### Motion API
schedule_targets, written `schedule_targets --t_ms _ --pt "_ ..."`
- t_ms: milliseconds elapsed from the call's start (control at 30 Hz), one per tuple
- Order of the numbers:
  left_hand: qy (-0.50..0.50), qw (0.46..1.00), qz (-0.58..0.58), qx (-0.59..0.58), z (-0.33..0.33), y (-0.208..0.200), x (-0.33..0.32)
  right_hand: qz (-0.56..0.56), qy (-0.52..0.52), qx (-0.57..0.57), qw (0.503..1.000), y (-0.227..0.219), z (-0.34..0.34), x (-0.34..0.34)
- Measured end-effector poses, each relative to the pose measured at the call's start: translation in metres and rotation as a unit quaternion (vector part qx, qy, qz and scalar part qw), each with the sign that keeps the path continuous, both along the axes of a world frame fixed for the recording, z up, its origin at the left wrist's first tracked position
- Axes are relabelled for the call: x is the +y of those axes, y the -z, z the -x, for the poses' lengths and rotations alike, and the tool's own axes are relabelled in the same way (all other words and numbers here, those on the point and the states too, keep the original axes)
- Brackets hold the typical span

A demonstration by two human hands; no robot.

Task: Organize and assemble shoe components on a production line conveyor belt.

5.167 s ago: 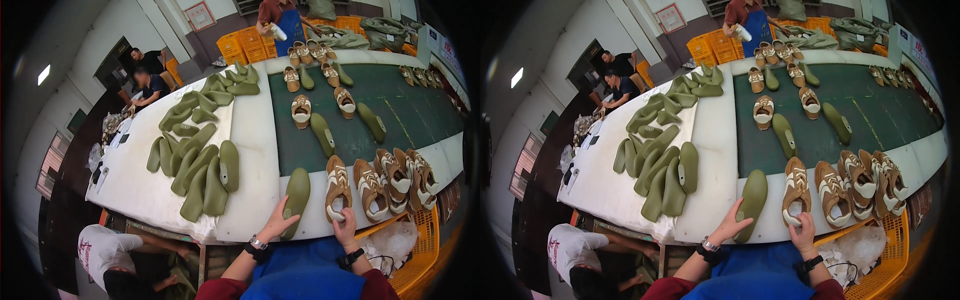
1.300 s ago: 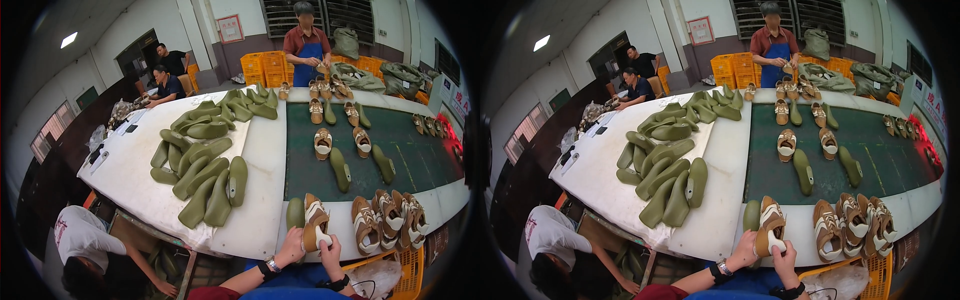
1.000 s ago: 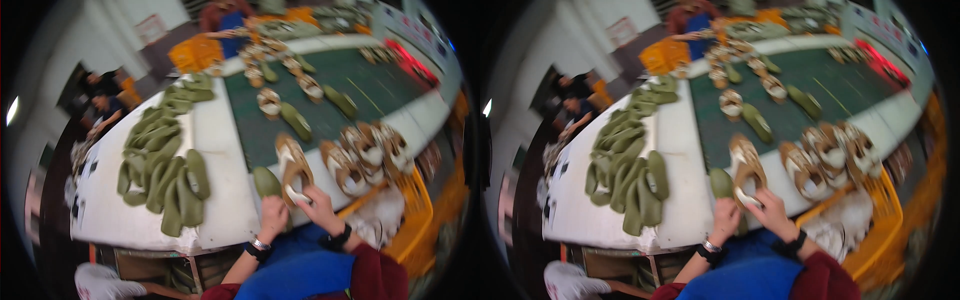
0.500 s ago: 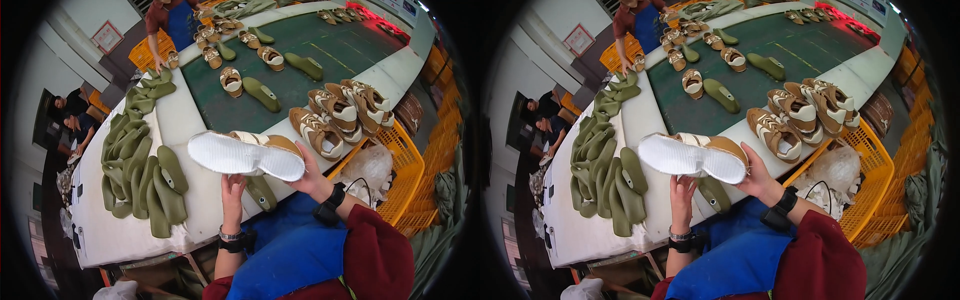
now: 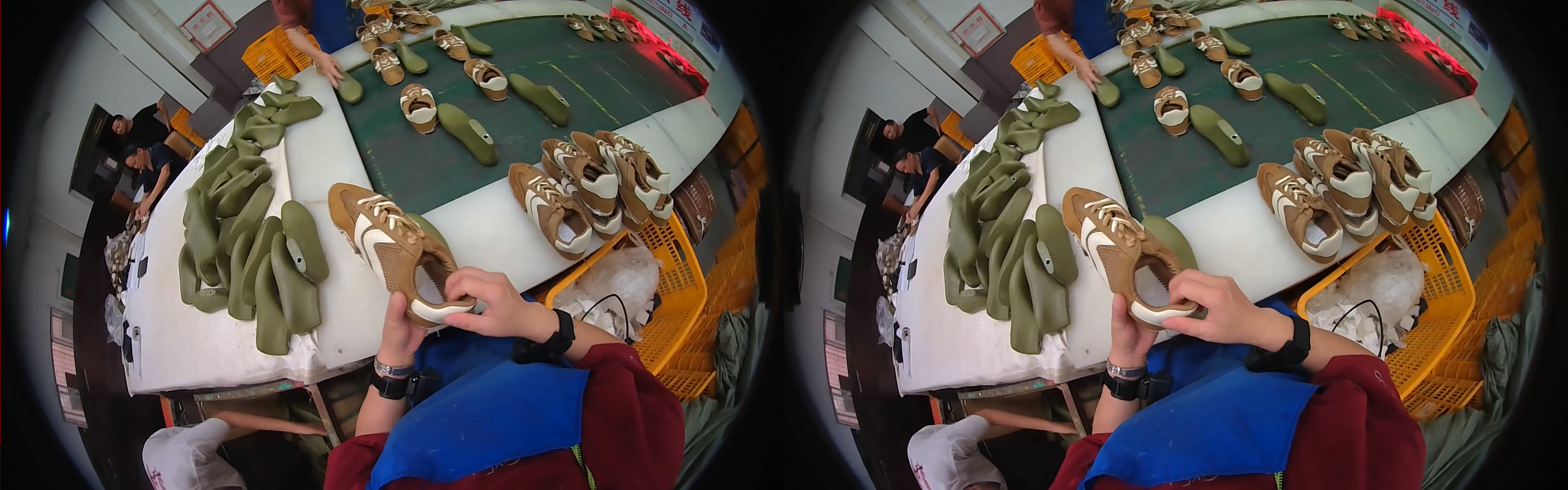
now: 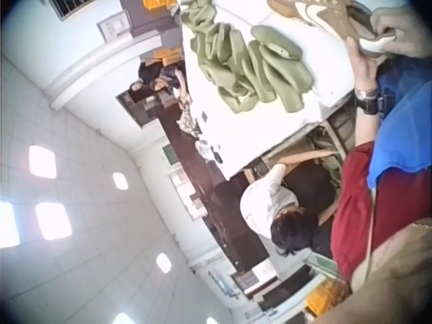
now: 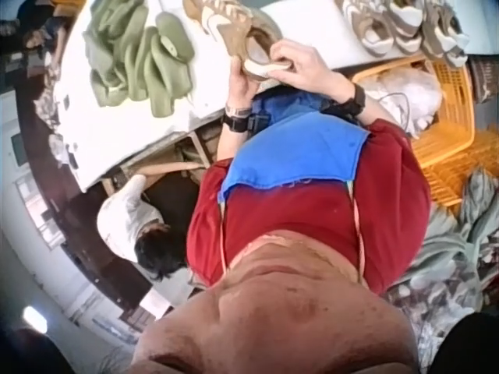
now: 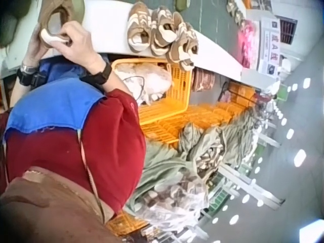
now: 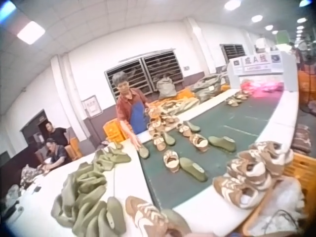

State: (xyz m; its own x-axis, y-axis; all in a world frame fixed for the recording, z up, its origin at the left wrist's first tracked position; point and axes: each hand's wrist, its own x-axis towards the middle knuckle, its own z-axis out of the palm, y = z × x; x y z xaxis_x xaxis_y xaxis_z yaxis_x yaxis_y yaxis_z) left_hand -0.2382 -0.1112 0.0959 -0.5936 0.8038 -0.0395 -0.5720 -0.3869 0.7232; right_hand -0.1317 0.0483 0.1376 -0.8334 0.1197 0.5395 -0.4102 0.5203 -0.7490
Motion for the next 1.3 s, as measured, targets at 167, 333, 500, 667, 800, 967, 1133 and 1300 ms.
schedule_targets --t_ms 167,333,500,667,800,967,1133,1300 --pt "-0.136 0.988 0.022 -0.064 0.025 0.003 -0.021 -0.052 0.112 -0.122 0.985 -0.009 -0.004 -0.002" --pt "-0.142 0.984 0.074 -0.080 0.028 0.016 -0.051 -0.308 -0.029 -0.327 0.893 0.048 0.000 -0.015" --pt "-0.134 0.983 0.121 -0.008 0.012 0.043 -0.088 -0.264 0.022 -0.293 0.919 0.070 0.061 0.005" --pt "-0.124 0.985 0.118 -0.020 0.000 0.047 -0.096 -0.285 0.103 -0.286 0.909 0.078 0.178 0.049" --pt "-0.130 0.984 0.119 -0.005 -0.006 0.052 -0.100 -0.272 0.125 -0.434 0.850 0.078 0.239 0.075" --pt "-0.152 0.982 0.115 -0.009 -0.012 0.052 -0.104 -0.281 0.075 -0.411 0.864 0.073 0.215 0.070" --pt "-0.194 0.971 0.136 0.029 0.000 0.059 -0.077 -0.101 -0.063 -0.281 0.952 0.080 0.121 0.058" --pt "-0.220 0.961 0.134 0.098 -0.002 0.034 -0.036 0.113 -0.219 -0.170 0.954 0.038 0.033 -0.002"
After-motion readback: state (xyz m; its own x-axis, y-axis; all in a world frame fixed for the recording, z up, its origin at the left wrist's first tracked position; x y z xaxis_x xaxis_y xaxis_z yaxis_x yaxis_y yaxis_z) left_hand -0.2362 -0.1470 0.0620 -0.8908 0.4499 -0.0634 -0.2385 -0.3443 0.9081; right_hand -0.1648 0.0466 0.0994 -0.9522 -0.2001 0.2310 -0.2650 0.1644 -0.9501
